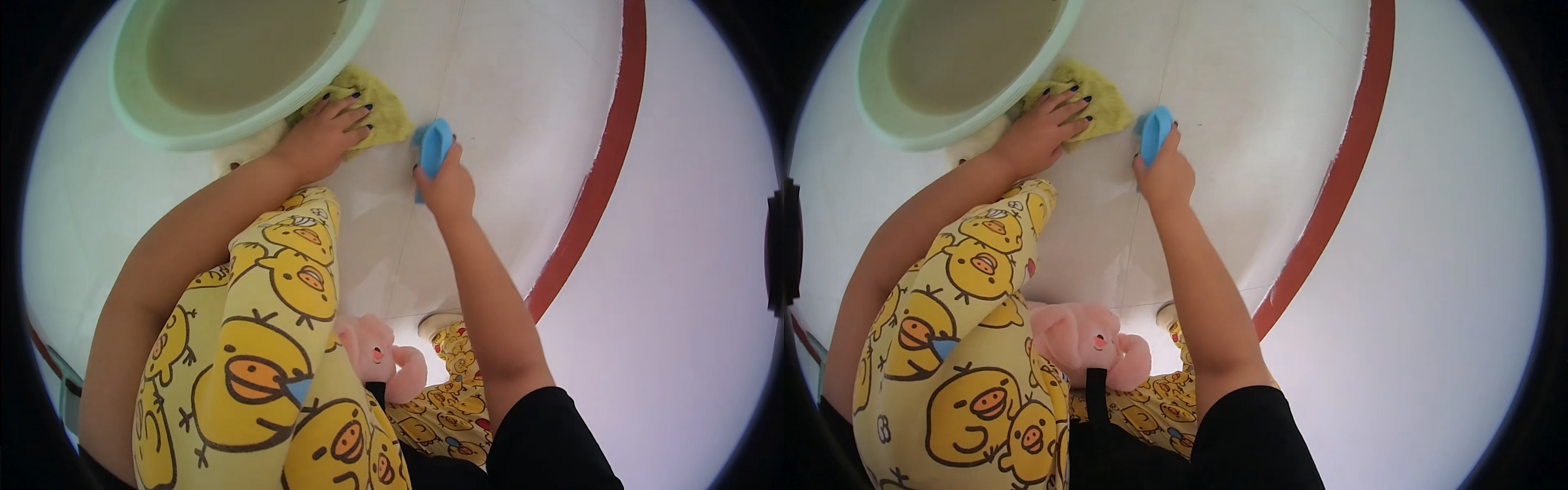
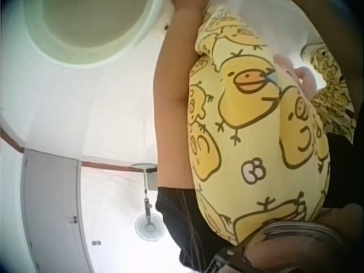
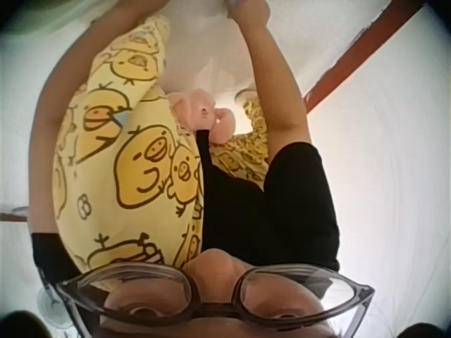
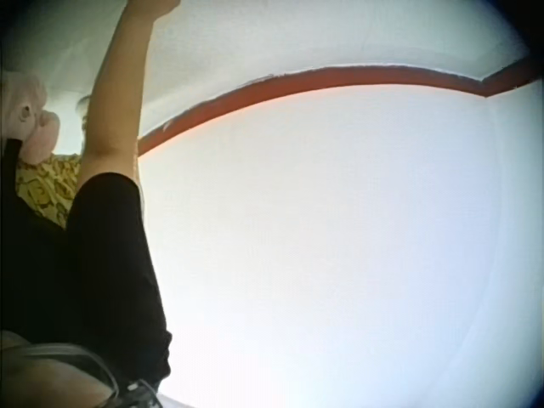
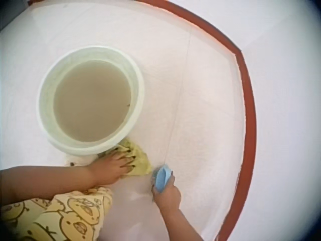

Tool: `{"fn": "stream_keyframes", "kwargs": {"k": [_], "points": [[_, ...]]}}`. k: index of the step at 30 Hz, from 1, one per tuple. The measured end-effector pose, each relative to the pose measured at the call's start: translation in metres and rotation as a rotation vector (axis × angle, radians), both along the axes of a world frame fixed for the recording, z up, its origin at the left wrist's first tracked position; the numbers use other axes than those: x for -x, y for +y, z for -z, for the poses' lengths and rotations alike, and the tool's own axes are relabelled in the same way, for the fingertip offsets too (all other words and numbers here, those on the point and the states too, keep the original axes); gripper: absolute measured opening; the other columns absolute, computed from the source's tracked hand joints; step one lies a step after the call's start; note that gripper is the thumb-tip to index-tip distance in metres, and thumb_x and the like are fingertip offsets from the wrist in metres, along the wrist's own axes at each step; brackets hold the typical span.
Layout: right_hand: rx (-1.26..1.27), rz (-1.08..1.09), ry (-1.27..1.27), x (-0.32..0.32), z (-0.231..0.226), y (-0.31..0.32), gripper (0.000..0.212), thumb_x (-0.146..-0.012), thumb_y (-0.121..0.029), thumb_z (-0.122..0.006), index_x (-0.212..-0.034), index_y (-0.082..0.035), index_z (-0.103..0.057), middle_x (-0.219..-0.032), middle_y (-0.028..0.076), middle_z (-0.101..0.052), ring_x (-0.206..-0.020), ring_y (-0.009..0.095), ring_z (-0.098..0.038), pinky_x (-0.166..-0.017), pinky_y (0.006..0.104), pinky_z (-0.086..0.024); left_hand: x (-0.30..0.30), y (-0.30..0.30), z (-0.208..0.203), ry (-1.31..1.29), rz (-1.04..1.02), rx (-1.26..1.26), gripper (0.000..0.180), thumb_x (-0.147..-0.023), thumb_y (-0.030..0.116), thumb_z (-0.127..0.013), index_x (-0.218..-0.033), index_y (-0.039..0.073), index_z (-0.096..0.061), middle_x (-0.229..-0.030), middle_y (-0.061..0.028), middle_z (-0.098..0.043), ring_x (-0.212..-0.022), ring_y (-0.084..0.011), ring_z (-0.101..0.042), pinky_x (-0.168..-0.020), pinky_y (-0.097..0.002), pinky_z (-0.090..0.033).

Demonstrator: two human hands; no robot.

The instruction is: The person scrubs the floor using a brush and wipes it with a cloth, periodically rinsing the cloth in a basin of water.

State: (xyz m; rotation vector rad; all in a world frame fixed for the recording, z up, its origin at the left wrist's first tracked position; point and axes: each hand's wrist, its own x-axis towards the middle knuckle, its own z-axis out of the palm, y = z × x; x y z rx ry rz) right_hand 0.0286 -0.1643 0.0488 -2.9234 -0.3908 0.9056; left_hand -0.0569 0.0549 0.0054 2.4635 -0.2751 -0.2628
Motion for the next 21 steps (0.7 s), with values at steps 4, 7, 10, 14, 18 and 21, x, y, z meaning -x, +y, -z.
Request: {"fn": "stream_keyframes", "kwargs": {"k": [4,7,10,14,18,21], "points": [[0.006,-0.062,-0.136,-0.053,0.012,0.033,0.080,-0.070,-0.029,-0.066,-0.131,0.001,-0.023,-0.085,0.018,-0.063,-0.077,0.034,-0.062,-0.066,0.0425,-0.049,0.001,0.002,0.000,-0.006,0.014,0.001,0.045,-0.071,0.004,-0.059,-0.115,0.008,-0.054,-0.133,-0.0093,-0.040,-0.128,-0.0284,-0.028,-0.104,-0.0466,-0.027],[0.064,-0.063,-0.171,-0.119,0.013,0.074,0.076,-0.070,-0.034,-0.067,-0.128,-0.001,-0.029,-0.096,0.017,-0.063,-0.088,0.032,-0.061,-0.074,0.0412,-0.049,0.002,0.004,-0.001,-0.014,0.022,-0.001,0.045,-0.071,0.005,-0.059,-0.115,0.008,-0.054,-0.133,-0.0088,-0.040,-0.128,-0.0281,-0.029,-0.104,-0.0465,-0.027],[0.102,-0.056,-0.164,-0.160,0.006,0.099,0.073,-0.070,-0.036,-0.067,-0.125,-0.002,-0.032,-0.100,0.017,-0.062,-0.091,0.032,-0.061,-0.076,0.0406,-0.049,0.002,0.003,0.002,-0.035,0.025,0.015,0.045,-0.071,0.005,-0.059,-0.116,0.008,-0.054,-0.133,-0.0084,-0.040,-0.128,-0.0280,-0.029,-0.104,-0.0463,-0.027],[0.067,-0.029,-0.127,-0.133,0.005,0.086,0.076,-0.068,-0.036,-0.068,-0.124,0.000,-0.033,-0.100,0.020,-0.061,-0.092,0.034,-0.060,-0.077,0.0418,-0.048,0.003,0.004,0.001,-0.030,0.014,0.027,0.045,-0.071,0.005,-0.059,-0.116,0.008,-0.054,-0.133,-0.0083,-0.040,-0.128,-0.0277,-0.029,-0.105,-0.0453,-0.027],[0.020,-0.085,-0.125,-0.042,0.001,0.019,0.081,-0.069,-0.029,-0.066,-0.132,0.000,-0.025,-0.083,0.018,-0.063,-0.073,0.034,-0.062,-0.064,0.0429,-0.049,0.003,0.001,0.000,-0.026,-0.007,0.037,0.044,-0.070,0.004,-0.059,-0.114,0.008,-0.055,-0.132,-0.0086,-0.041,-0.128,-0.0277,-0.029,-0.105,-0.0442,-0.027],[0.021,-0.067,-0.039,0.016,-0.018,-0.022,0.078,-0.069,-0.025,-0.066,-0.131,0.001,-0.026,-0.074,0.017,-0.062,-0.063,0.034,-0.061,-0.056,0.0421,-0.048,-0.004,-0.001,-0.008,-0.032,0.016,0.011,0.044,-0.070,0.004,-0.059,-0.114,0.008,-0.056,-0.132,-0.0089,-0.042,-0.128,-0.0283,-0.030,-0.104,-0.0441,-0.028]]}}
